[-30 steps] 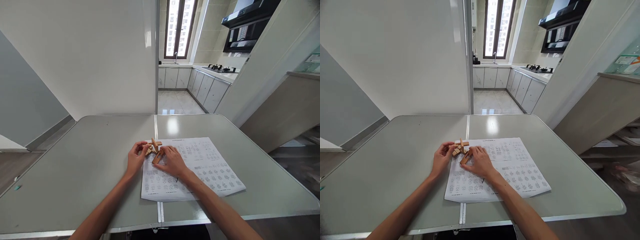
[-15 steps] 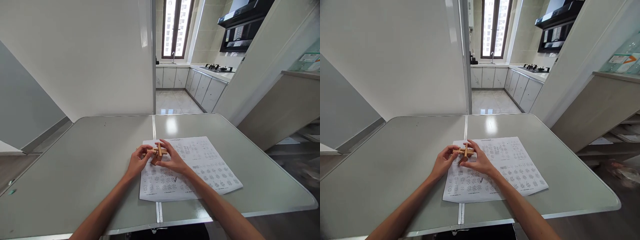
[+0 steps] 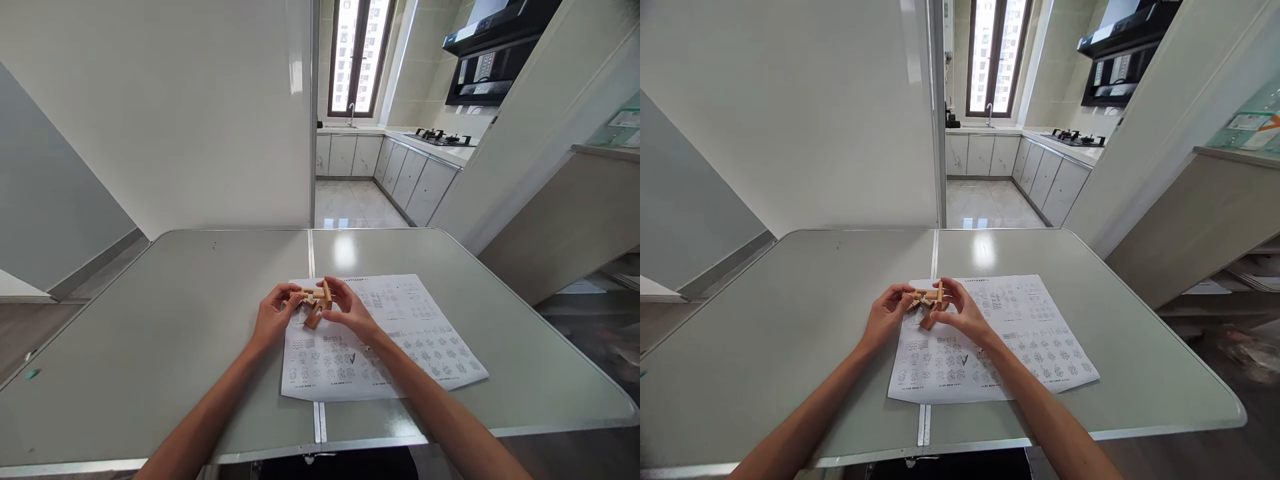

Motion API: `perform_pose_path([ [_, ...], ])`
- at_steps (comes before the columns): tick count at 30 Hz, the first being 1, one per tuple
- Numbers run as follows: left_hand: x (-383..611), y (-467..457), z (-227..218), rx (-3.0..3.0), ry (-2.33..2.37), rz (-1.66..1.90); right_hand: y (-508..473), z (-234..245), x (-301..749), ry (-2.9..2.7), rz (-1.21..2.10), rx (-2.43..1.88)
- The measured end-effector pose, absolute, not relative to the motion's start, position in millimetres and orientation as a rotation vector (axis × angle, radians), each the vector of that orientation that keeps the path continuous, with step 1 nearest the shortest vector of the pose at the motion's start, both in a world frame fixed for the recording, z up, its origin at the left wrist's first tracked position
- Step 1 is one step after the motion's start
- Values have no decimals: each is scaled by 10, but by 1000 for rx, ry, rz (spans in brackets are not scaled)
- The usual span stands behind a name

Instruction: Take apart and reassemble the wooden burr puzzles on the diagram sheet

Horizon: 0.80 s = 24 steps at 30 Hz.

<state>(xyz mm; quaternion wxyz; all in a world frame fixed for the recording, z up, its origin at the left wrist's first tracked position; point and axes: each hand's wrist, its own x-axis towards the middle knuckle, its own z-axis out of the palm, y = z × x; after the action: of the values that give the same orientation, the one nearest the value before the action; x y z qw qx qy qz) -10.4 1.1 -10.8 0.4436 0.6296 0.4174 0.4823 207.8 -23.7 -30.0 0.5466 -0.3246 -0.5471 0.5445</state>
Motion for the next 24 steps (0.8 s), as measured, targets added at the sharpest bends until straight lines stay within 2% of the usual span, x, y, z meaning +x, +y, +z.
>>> perform_pose_path([
  [24,-91,-37,-81,1653,1082,1280,-246,-252,2079,-1229,1344,-720],
])
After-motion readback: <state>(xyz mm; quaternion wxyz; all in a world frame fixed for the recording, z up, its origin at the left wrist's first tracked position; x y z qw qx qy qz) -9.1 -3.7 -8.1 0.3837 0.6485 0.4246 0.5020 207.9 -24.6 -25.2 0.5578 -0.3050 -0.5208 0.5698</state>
